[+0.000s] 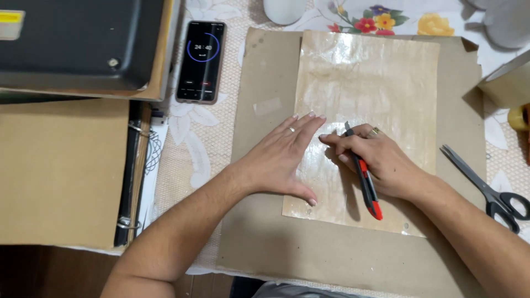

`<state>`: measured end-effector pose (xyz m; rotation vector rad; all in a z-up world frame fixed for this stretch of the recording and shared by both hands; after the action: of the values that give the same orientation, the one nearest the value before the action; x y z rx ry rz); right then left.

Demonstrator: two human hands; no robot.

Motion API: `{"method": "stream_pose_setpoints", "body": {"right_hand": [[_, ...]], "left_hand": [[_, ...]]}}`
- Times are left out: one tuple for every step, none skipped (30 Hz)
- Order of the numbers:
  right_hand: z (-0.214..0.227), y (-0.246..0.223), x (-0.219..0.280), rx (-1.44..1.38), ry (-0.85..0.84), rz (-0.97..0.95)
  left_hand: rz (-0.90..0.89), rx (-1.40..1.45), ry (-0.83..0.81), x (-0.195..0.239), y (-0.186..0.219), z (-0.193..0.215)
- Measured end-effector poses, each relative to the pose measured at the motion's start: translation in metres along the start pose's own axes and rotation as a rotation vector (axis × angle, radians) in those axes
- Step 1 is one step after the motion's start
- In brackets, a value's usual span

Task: The person uses a utility knife to trim the edges of a sheet of parchment paper on a cardboard surface. They then unwrap a plastic bag containing small, colorful, die-cut paper shapes and use scissors to trim the edges of the individual pieces.

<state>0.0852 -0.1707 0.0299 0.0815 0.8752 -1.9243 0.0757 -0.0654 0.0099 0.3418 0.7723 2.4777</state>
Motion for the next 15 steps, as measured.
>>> {"method": "stream_pose_setpoints", "body": {"right_hand": [[0.001,0.0,0.0,0.0,0.0,0.012],[0.001,0.002,0.004,-0.01,-0.001,-0.009],[0.001,0.004,0.008,-0.02,-0.002,-0.03],[0.002,0.004,0.015,-0.015,0.002,-0.029],[-0.001,0.004,0.022,0.017,-0.041,-0.031],[-0.004,0.005,0.028,0.051,-0.083,-0.028],[-0.001,0.002,0.028,0.058,-0.079,-0.023],[-0.003,-0.005,0.031,0.065,-0.117,0.0],[-0.006,-0.011,0.034,0.073,-0.156,0.024],[-0.005,-0.016,0.036,0.071,-0.156,0.023],[-0.007,-0.023,0.037,0.068,-0.178,0.036],[-0.008,-0.029,0.037,0.065,-0.198,0.052],[-0.008,-0.027,0.042,0.066,-0.195,0.055],[-0.01,-0.031,0.047,0.029,-0.209,0.108],[-0.012,-0.034,0.052,-0.006,-0.222,0.161]], "left_hand": [[0.005,-0.007,0.009,0.0,0.0,0.004],[0.019,-0.002,0.0,0.0,0.001,0.003],[0.034,0.002,-0.009,0.0,0.001,0.003],[0.029,-0.001,-0.008,0.0,0.002,0.002],[0.036,-0.003,-0.005,0.001,0.002,0.001],[0.044,-0.007,0.002,0.0,0.001,0.002],[0.04,-0.014,0.008,-0.001,0.002,0.005],[0.042,-0.01,0.003,0.0,0.002,0.005],[0.043,-0.006,-0.001,0.001,0.003,0.004],[0.044,-0.005,-0.003,0.002,0.004,0.004],[0.047,-0.009,-0.003,0.002,0.004,0.004],[0.051,-0.017,-0.001,0.002,0.004,0.006],[0.051,-0.021,0.0,0.0,-0.001,-0.001],[0.047,-0.031,0.018,-0.003,-0.005,-0.006],[0.042,-0.041,0.037,-0.005,-0.01,-0.012]]}}
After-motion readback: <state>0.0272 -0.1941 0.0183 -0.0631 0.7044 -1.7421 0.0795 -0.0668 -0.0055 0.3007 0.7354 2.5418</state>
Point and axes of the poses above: each hand's wrist, its own x-axis away from the middle knuckle, its own z-axis out of the back of the hand, y = z × x, the point moved 10 cm from there along -x, towards the middle knuckle, and after that the axes turned 14 degrees about z, right-handed, at the moved point
